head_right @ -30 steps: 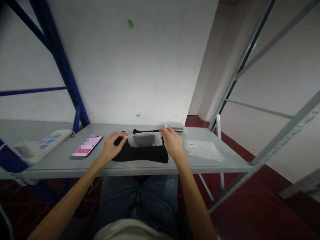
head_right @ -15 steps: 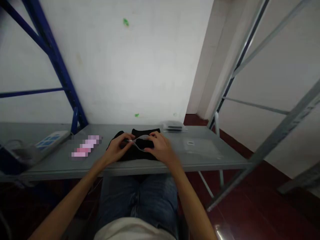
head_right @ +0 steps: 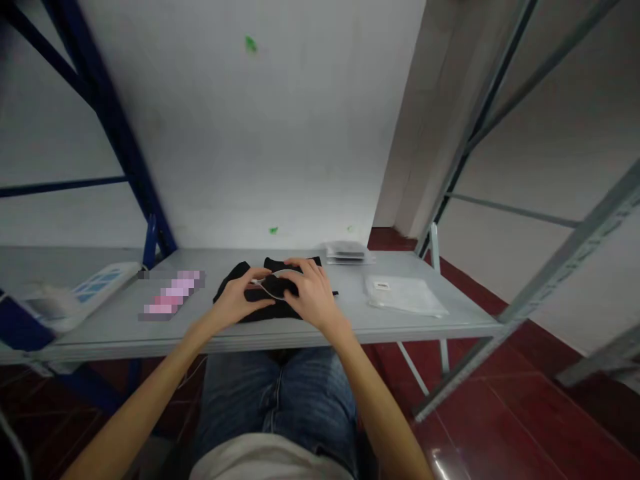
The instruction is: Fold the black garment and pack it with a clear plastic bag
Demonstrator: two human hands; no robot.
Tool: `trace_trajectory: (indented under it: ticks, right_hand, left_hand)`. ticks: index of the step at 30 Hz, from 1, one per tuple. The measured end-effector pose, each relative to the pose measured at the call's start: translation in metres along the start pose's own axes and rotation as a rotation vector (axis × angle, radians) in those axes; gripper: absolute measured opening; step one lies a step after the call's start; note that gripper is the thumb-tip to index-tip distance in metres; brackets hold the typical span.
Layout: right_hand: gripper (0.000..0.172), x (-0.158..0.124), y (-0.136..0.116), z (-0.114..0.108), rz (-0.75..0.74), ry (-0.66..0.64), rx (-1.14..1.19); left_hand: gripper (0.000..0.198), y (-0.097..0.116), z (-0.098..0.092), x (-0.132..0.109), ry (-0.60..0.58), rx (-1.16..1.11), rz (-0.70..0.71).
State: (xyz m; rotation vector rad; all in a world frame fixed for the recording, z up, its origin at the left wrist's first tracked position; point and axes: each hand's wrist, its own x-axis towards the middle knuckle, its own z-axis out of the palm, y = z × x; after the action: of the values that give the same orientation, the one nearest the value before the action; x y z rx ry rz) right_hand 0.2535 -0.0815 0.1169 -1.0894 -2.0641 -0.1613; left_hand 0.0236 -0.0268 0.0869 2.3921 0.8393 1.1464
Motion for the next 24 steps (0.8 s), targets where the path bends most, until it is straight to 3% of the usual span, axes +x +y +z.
trace_trajectory:
  ticks: [3,6,11,14,18,21,24]
  right_hand:
    - [0.038,0.002,-0.005,-0.014,-0.057,0.102,0.122]
    - [0.035,0.002,-0.004,-0.026,0.013,0.252,0.224]
    - [0.037,-0.001,0.031,-0.027,0.196,0.376,0.357]
    - [0.039,-0.003,0.062,-0.013,0.261,0.356,0.439]
    - [0.041,-0.005,0.088,0.020,0.344,0.307,0.570]
    - [0.042,-0.008,0.098,0.047,0.367,0.189,0.584]
    - [0.046,-0.013,0.103,0.059,0.328,0.001,0.431]
  left_hand:
    - [0.028,-0.011,-0.005,0.000,0.066,0.107,-0.037]
    - [0.023,-0.020,-0.013,0.000,0.155,0.225,-0.092]
    - [0.029,-0.038,-0.033,-0.003,0.500,0.354,-0.338]
    - [0.031,-0.045,-0.044,-0.004,0.647,0.367,-0.424]
    - [0.031,-0.042,-0.051,-0.003,0.715,0.268,-0.410]
    - [0.034,-0.036,-0.047,-0.001,0.678,0.270,-0.354]
    - [0.037,-0.030,-0.038,0.001,0.567,0.264,-0.238]
